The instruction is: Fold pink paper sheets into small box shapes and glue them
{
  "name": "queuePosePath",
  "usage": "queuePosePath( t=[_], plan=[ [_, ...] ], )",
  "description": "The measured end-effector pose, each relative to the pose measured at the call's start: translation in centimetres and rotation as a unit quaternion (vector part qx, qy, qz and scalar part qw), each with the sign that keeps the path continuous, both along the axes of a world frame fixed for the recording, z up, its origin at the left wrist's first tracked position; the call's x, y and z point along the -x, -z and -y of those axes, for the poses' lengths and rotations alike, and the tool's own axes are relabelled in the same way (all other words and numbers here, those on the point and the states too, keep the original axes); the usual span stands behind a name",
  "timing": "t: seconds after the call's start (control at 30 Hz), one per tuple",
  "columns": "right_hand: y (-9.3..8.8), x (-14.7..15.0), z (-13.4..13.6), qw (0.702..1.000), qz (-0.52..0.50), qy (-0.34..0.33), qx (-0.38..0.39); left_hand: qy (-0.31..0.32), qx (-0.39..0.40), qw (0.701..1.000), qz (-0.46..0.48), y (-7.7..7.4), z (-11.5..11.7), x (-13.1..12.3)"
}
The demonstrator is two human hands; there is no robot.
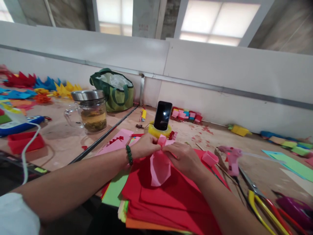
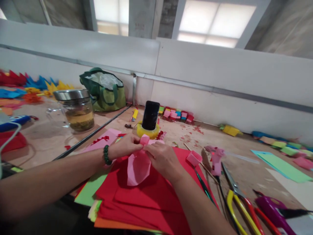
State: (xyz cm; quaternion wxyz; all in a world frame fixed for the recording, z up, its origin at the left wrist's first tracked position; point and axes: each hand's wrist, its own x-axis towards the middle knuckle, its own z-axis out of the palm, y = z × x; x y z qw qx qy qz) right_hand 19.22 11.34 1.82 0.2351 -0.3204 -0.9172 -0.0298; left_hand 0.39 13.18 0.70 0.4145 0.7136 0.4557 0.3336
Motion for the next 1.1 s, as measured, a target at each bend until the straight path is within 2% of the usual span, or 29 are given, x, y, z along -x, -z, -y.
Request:
queuePosePath(
  t=[0.17, 0.47, 0.77, 0.97, 1.1],
  plan=[
    [-0.7, 0.2, 0.6, 0.995, 0.096, 0.018, -0.01, 0.008, -0.017, 1.0, -0.018, 0.2, 0.0, -0.1],
    [-0.3, 0.3, 0.4, 0.997, 0.042, 0.051, 0.041, 0.009, -0.019, 0.999, -0.04, -0.2, 0.4, -0.1],
    [-1.3, 0.3, 0.6, 0.986, 0.147, 0.081, 0.003, 0.007, -0.02, 0.998, -0.061, -0.7, 0.9, -0.3],
    [-1.5, -0.2, 0.9, 0.992, 0.036, 0.123, 0.011, -0.013, -0.021, 0.999, -0.044, -0.4, 0.4, -0.1],
    [-0.8, -0.2, 0.1, 0.98, -0.081, 0.157, 0.096, -0.008, 0.009, 1.0, 0.012, 0.2, -0.2, -0.1]
  ],
)
